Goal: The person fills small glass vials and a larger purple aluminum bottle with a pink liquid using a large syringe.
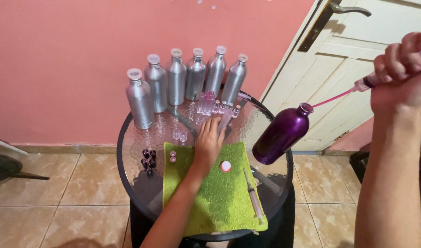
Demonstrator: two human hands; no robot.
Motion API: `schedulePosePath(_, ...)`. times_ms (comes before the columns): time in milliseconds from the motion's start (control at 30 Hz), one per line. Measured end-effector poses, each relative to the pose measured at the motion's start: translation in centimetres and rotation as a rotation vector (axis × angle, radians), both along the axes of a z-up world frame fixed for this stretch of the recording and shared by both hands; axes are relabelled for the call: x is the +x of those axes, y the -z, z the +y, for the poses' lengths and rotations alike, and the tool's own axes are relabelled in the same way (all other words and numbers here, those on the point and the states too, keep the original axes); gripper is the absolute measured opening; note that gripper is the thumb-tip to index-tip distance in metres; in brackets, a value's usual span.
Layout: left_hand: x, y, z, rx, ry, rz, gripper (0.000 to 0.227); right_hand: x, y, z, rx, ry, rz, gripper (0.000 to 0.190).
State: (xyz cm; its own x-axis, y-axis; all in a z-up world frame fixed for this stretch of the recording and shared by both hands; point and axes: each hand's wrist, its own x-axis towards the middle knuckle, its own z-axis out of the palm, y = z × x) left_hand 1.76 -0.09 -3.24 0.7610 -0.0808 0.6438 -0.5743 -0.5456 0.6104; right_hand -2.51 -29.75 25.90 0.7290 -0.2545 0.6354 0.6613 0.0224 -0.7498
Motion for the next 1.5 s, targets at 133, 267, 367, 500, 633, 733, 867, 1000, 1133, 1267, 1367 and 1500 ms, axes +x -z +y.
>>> schedulePosePath(133, -0.5, -1.0, 0.1, 0.004, 0.033, -0.069, 0.03, -0.6, -0.9, 0.2, -0.114, 0.053, 0.067, 0.042)
schedulePosePath(267, -0.6, -0.8, -0.3, 0.049, 0.06, -0.143, 0.038, 0.0, -1.0, -0.2, 0.038, 0.014, -0.038, 0.009)
schedulePosePath(367, -0.6, -0.8, -0.6, 0.063, 0.057, -0.139, 0.037, 0.9, -0.8, -2.9, -0.046, -0.003, -0.066, 0.022)
schedulePosePath(500, -0.6, -1.4, -0.7, 0.045, 0.064, -0.152, 0.036, -0.6, -0.3, -3.8, -0.396, 0.14, 0.013, 0.032)
schedulePosePath(633, -0.3, 0.1, -1.2, 0.102, 0.123, 0.025, 0.042, 2.6, 0.9, -10.9, -0.504, -0.126, -0.012, 0.058)
schedulePosePath(733, -0.3, 0.4, -1.4, 0.073, 0.149, -0.042, 0.04, -0.9, -1.3, -1.1, -0.439, -0.198, -0.046, 0.042)
schedulePosePath(867, -0.5, 0.0, -1.3, 0.093, 0.179, 0.018, 0.044, -2.7, -3.0, 8.8, -0.148, -0.204, -0.09, 0.026)
schedulePosePath(1000, -0.8, -0.3, -1.1, 0.08, 0.229, 0.098, 0.047, -2.1, -2.8, 13.0, 0.09, -0.118, -0.123, 0.045)
schedulePosePath(1133, -0.7, -0.6, -0.7, 0.1, 0.217, 0.041, 0.047, -2.7, -3.1, 17.5, 0.24, -0.154, -0.025, 0.052)
schedulePosePath(1267, -0.4, -0.5, -0.5, 0.085, 0.196, -0.037, 0.045, -1.8, -2.6, 17.5, 0.245, -0.177, -0.012, 0.05)
schedulePosePath(1367, -1.0, -1.0, -0.1, 0.067, 0.216, -0.007, 0.046, -1.6, -2.7, 17.4, 0.279, -0.166, 0.013, 0.051)
schedulePosePath(1500, -1.3, -2.3, 0.1, -0.084, 0.359, 0.088, 0.048, 0.4, -1.3, 16.1, 0.169, -0.213, 0.07, 0.047)
